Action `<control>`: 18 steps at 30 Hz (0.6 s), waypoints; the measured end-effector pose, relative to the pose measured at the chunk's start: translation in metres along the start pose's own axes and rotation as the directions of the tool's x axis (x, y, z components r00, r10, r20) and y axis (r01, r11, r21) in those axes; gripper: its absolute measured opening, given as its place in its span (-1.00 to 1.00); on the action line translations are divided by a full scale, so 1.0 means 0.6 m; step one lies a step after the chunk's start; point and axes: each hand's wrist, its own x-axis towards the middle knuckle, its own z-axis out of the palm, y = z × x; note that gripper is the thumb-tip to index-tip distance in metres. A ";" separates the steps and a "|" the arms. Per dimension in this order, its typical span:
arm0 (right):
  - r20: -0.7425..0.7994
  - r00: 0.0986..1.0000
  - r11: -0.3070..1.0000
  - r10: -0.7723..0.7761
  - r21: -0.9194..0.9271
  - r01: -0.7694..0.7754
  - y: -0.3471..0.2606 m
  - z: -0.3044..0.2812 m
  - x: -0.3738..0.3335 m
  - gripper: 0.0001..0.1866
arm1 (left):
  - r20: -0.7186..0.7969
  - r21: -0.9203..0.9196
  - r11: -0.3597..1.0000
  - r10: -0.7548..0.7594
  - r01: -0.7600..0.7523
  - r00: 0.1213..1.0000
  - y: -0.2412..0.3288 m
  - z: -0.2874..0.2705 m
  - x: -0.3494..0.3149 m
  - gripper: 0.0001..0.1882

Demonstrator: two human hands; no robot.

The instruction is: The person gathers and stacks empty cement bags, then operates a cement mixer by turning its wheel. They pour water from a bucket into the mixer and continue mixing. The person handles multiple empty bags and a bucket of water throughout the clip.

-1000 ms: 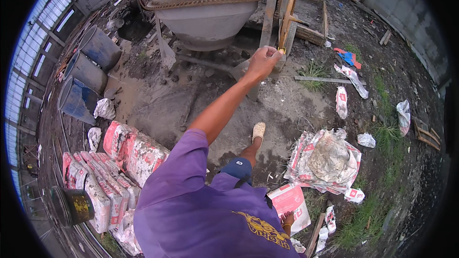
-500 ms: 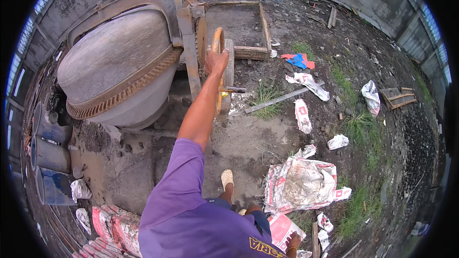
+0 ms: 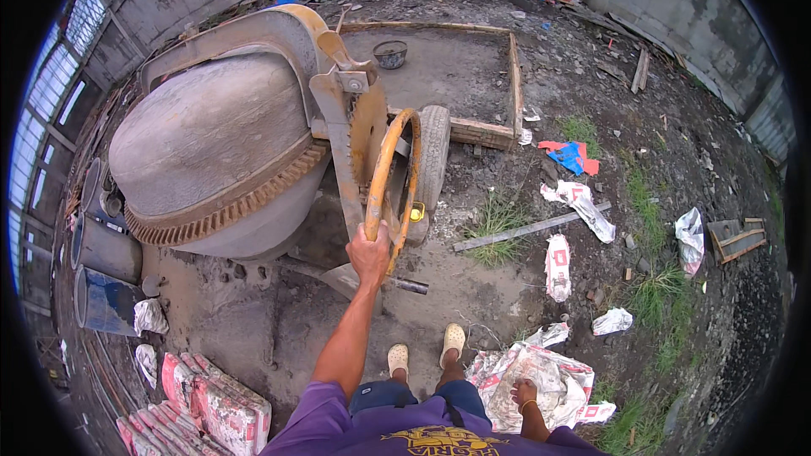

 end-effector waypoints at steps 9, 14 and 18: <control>0.173 0.854 0.866 -0.490 -0.014 0.499 -0.449 0.042 -0.018 -0.74 | -0.099 -0.361 0.930 -0.115 0.072 0.988 -0.287 0.114 -0.105 -0.81; 0.215 0.910 0.897 -0.353 -0.197 0.395 -0.351 -0.010 0.025 -0.74 | 0.099 -0.375 0.841 -0.381 0.389 0.919 -0.307 0.125 -0.146 -0.61; 0.187 0.982 0.930 0.035 -0.367 0.036 -0.248 -0.028 0.073 -0.77 | 0.090 -0.073 0.976 -0.200 0.206 0.976 -0.291 0.018 -0.215 -0.28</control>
